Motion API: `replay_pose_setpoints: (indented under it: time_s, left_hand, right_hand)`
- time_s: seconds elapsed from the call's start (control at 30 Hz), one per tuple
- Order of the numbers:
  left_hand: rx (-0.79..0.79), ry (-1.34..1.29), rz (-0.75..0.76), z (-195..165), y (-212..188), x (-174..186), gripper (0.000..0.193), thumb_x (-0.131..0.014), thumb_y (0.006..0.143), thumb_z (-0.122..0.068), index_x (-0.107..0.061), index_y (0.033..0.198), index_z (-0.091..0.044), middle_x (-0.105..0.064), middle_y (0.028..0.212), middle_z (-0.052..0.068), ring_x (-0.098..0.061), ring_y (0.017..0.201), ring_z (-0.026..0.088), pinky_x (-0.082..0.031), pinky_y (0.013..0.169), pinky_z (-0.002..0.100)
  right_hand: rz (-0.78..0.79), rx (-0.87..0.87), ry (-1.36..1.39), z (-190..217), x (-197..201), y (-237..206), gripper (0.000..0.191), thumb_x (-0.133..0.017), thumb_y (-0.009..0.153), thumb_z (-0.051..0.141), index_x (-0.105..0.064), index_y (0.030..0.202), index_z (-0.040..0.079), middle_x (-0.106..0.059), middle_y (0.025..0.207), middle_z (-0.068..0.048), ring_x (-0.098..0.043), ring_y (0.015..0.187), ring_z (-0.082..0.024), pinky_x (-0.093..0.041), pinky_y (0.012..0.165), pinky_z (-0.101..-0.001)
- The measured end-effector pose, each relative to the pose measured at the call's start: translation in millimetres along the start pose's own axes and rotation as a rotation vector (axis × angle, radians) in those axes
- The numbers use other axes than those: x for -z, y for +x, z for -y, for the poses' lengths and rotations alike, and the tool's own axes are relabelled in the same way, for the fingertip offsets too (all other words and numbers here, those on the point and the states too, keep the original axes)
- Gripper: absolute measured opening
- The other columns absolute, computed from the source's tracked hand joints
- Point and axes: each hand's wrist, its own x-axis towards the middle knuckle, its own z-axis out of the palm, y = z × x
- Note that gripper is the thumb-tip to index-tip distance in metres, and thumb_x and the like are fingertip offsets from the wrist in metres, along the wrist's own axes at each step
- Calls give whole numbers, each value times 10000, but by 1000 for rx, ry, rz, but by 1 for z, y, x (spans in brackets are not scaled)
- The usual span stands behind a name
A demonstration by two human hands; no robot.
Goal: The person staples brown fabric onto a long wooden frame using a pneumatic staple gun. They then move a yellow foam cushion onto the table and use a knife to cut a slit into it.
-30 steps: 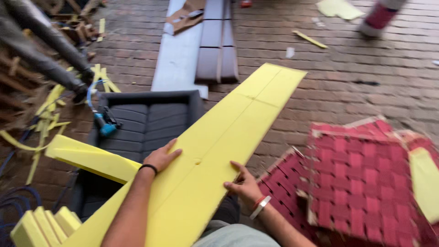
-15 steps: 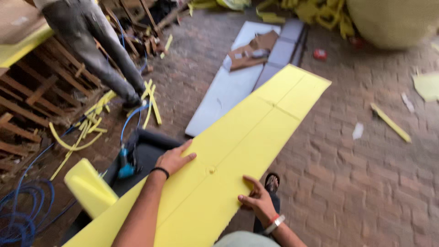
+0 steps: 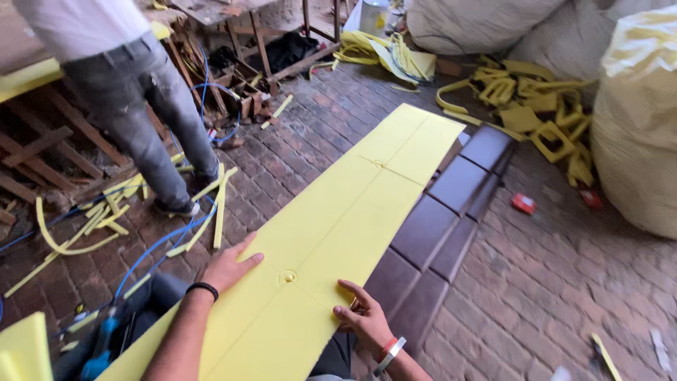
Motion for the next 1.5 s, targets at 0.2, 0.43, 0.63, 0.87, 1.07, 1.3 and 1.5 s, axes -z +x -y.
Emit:
replay_pose_setpoints:
  time_s: [0.2,0.43,0.63,0.87,1.07,1.3,1.5]
  left_hand:
    - [-147,-75,-65,-21,245,10,817,-721,848,-540,-400,1541,-249,-628,1393,179,-589,1322,280,-467,1070,372]
    - [-33,-138,-19,-61,485,132,806,-707,836,-549,-414,1539,-285,-689,1335,167,-658,1286,265,-514,1055,369]
    - [30,-66,-22,-114,655,184,824,-699,813,-614,-406,1544,-371,-693,1330,149,-648,1263,291,-503,1046,385]
    - [-24,-38,-92,-215,891,222,829,-690,803,-628,-411,1544,-383,-696,1324,139,-680,1231,274,-514,1039,391]
    - [-38,-79,-145,-303,1086,249,830,-695,819,-628,-408,1550,-358,-653,1378,146,-632,1274,281,-476,1069,371]
    - [-36,-110,-184,-348,1272,292,861,-724,789,-591,-437,1546,-298,-694,1342,129,-684,1220,259,-508,1040,369]
    - [24,-80,-193,-385,1485,321,847,-746,807,-569,-433,1556,-326,-676,1352,146,-641,1240,290,-491,1043,382]
  right_hand:
    - [-32,-20,-90,92,39,243,543,-792,858,119,-665,1381,185,-560,795,-21,-675,666,-139,-625,602,-312]
    - [-72,-14,-46,215,15,484,522,-801,833,96,-700,1341,166,-509,801,8,-647,655,-134,-635,577,-325]
    - [-109,-4,-32,288,42,646,515,-798,820,82,-713,1322,160,-519,709,-22,-648,581,-155,-611,532,-334]
    - [-64,207,-49,418,113,866,524,-813,832,49,-724,1344,118,-612,727,-27,-578,626,-92,-501,537,-252]
    - [-84,116,-85,571,175,1034,490,-775,841,68,-721,1324,135,-525,726,-7,-588,600,-115,-565,526,-304]
    - [-30,127,-103,659,195,1210,505,-774,848,77,-691,1341,148,-549,755,-13,-651,625,-131,-614,566,-311]
    - [-47,146,-103,721,215,1421,515,-766,839,80,-676,1342,150,-604,813,-30,-682,678,-135,-627,578,-313]
